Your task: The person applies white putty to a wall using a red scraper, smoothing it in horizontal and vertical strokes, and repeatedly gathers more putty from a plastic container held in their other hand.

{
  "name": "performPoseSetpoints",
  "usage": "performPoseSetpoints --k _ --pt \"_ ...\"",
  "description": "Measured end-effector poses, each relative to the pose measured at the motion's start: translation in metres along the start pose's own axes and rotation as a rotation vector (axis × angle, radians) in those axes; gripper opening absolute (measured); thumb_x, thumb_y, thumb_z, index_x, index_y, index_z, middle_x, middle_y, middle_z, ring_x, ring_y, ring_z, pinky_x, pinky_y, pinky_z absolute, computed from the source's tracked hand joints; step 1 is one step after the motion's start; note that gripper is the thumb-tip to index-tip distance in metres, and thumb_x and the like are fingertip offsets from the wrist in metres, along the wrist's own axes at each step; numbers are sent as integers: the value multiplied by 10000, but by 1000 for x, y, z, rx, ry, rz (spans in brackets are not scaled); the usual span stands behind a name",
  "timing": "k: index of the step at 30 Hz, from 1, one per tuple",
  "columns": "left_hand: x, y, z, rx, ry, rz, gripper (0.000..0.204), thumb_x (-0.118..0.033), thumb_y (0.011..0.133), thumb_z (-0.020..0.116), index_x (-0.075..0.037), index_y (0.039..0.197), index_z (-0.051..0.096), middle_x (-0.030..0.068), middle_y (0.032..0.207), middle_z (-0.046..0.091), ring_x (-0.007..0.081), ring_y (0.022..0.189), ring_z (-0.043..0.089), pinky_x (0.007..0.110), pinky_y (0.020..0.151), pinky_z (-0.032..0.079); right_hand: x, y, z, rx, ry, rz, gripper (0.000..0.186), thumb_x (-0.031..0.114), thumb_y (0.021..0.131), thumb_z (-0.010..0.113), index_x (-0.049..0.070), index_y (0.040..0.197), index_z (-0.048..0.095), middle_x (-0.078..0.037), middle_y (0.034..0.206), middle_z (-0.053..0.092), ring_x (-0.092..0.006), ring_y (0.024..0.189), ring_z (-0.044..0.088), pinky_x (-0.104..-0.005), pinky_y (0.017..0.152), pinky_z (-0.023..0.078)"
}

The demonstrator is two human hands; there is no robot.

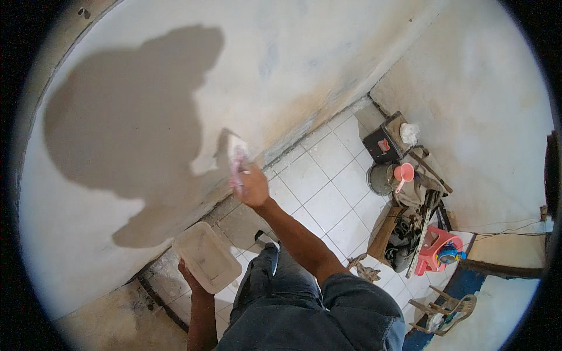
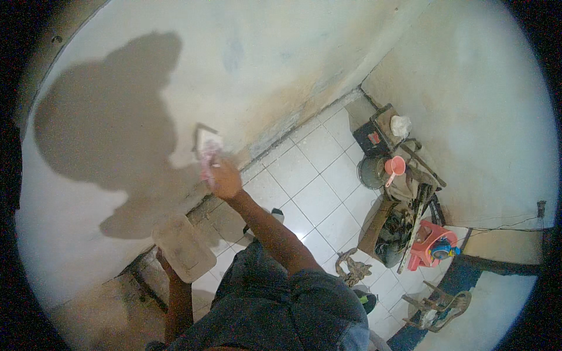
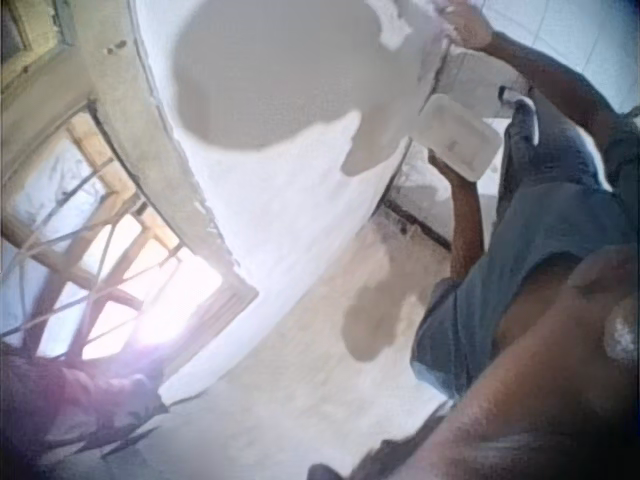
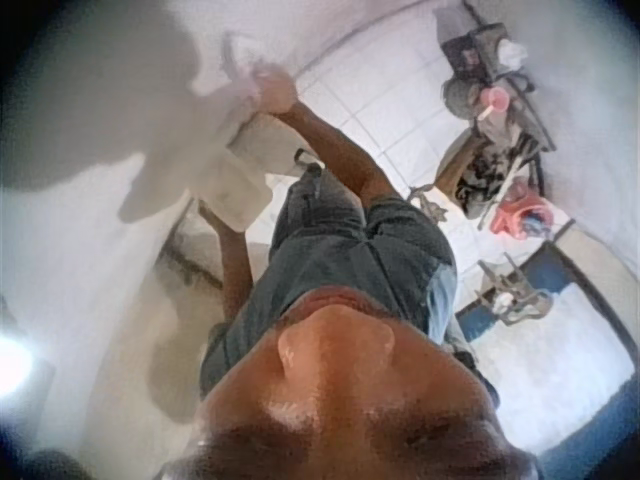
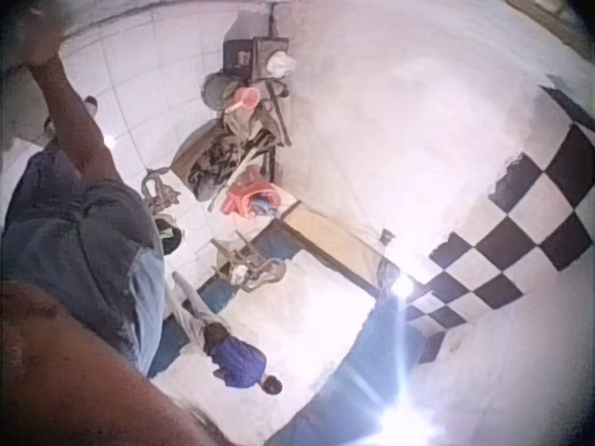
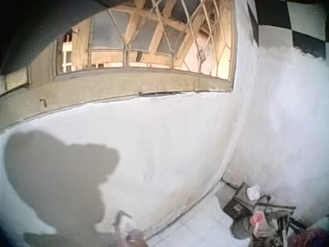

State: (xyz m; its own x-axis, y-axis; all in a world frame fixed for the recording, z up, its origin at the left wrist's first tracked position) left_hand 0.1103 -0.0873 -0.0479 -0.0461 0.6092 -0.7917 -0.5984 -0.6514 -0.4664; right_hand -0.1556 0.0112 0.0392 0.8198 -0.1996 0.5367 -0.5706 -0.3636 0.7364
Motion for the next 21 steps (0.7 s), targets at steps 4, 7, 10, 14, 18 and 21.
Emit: performPoseSetpoints --k 4,7,10,14,18,21 --pt "12 -6 2 2 -214 -41 553 -494 869 406 -104 1261 427 86 1177 521 274 1054 524 434 862 476 -107 -17 3 11 -244 385 112 62 716 625 21 817 602 -195 799 562 -364 728 542 -432 628 449" --pt "18 -5 -7 36 -213 -66 639 -575 838 418 -117 1284 410 89 1197 511 285 1072 514 439 888 461 -130 27 -9 -198 -294 388 109 68 731 611 29 832 602 -191 792 559 -360 731 531 -464 626 432" --pt "40 -4 -41 20 -260 -121 645 -583 835 413 -122 1285 412 90 1203 510 290 1067 518 450 882 462 -116 8 50 233 -166 57 177 63 714 608 35 889 600 -195 893 580 -369 856 554 -447 688 463" --pt "15 -10 -20 -15 -272 -65 619 -580 834 456 -133 1261 436 62 1171 540 276 1035 535 430 849 486 -104 -77 41 169 -154 199 197 84 776 572 -2 953 590 -234 988 576 -386 925 569 -424 769 472" --pt "12 -14 -20 -48 -228 -102 599 -567 835 452 -129 1244 450 74 1155 545 276 1010 546 442 831 495 -180 -92 -3 -309 -43 776 125 72 758 566 -21 838 546 -200 737 549 -320 673 539 -399 609 434" --pt "9 -13 -12 7 -223 -41 580 -551 832 452 -124 1225 462 81 1129 552 276 986 557 442 820 499 -202 -39 -19 -475 50 767 124 89 762 593 -13 781 524 -169 643 519 -294 562 499 -399 554 414"
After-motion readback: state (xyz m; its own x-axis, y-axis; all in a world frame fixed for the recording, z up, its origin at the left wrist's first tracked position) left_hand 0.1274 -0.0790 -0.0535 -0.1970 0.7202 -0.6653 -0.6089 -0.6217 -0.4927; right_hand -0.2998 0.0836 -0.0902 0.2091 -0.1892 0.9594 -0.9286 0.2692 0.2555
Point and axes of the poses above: each hand's wrist, its own y-axis towards the middle knuckle, its own z-axis out of the palm, x = y × z, the point moved 9 cm from there along y, towards the middle knuckle
